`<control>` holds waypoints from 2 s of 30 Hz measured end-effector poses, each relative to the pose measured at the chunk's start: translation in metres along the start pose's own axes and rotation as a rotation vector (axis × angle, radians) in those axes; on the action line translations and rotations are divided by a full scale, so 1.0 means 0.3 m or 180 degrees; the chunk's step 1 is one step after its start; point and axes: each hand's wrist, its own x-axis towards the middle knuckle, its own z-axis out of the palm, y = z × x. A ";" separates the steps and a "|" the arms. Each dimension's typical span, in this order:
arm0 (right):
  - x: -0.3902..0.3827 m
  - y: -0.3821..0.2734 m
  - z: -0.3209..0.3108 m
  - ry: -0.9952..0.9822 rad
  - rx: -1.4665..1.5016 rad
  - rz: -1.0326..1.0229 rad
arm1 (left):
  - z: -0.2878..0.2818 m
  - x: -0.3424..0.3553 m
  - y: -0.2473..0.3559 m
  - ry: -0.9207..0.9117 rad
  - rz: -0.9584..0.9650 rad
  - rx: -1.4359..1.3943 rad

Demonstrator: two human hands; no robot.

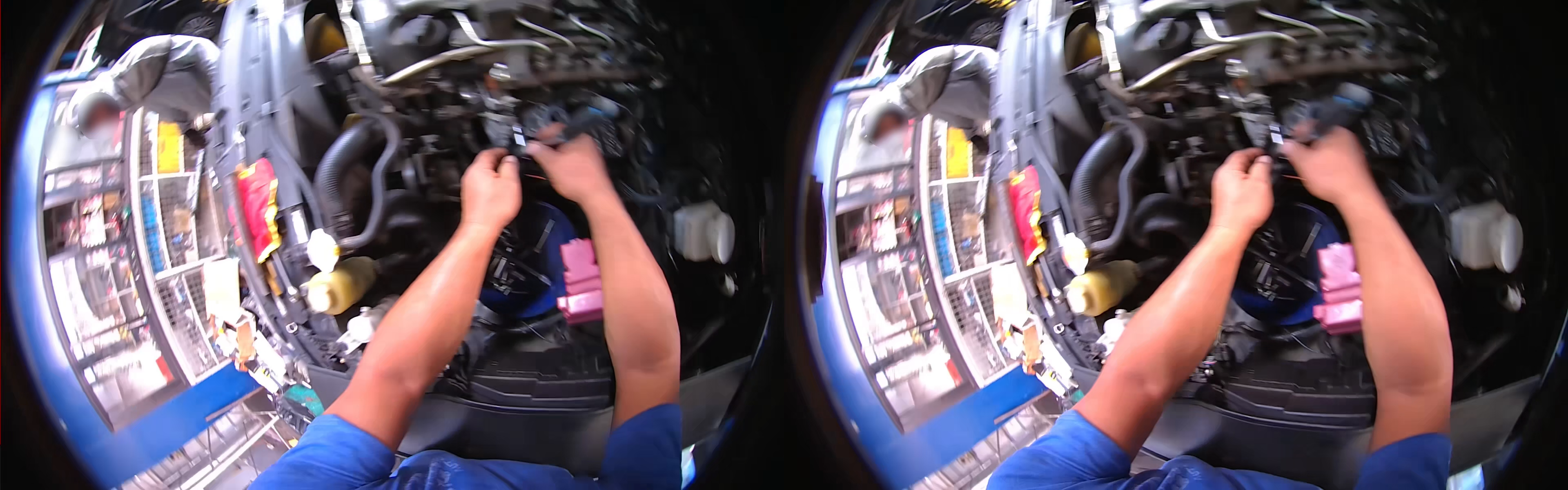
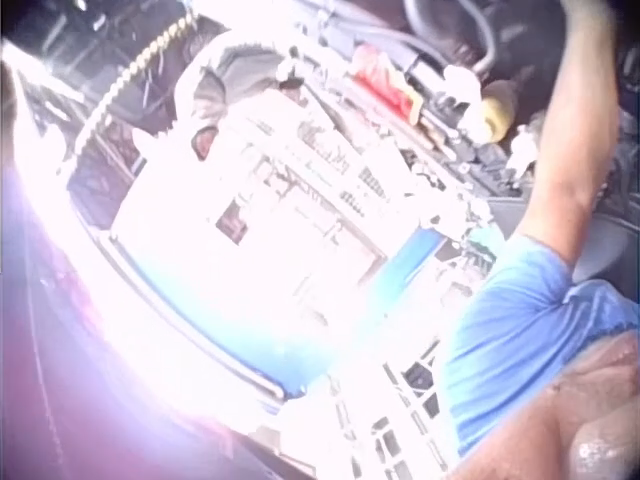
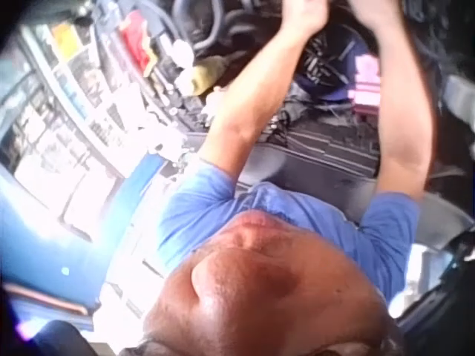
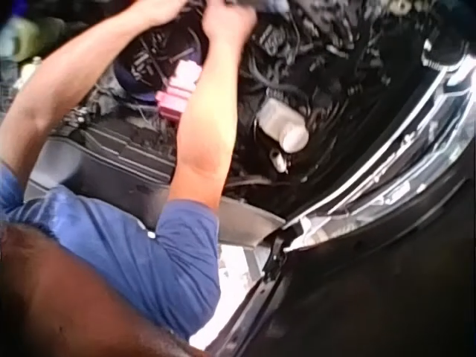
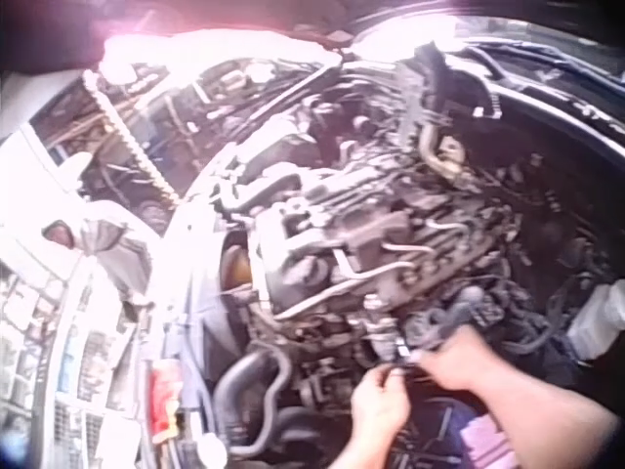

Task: Loosen and tighten components in an engine bay using a ratchet and socket.

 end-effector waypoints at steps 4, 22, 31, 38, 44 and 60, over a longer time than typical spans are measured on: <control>0.041 0.167 0.029 -0.0245 0.2113 0.0482 | 0.030 0.039 0.068 0.0441 -0.1007 -0.0142; 0.020 0.164 -0.045 0.0633 0.2428 0.1093 | 0.144 0.129 0.109 0.0165 -0.1587 -0.1181; 0.034 0.095 -0.034 0.0457 0.1394 0.0366 | 0.147 0.153 0.064 0.0035 -0.1727 -0.1741; -0.035 -0.080 0.021 0.0282 0.0066 -0.0401 | 0.061 0.173 0.013 -0.0137 -0.1831 -0.1958; 0.030 0.104 -0.011 0.0104 0.2487 0.0871 | 0.098 0.145 0.062 -0.0074 -0.1415 -0.1434; 0.015 -0.042 0.094 0.0026 -0.0427 -0.0297 | -0.061 -0.045 0.268 0.0311 0.1607 -0.1315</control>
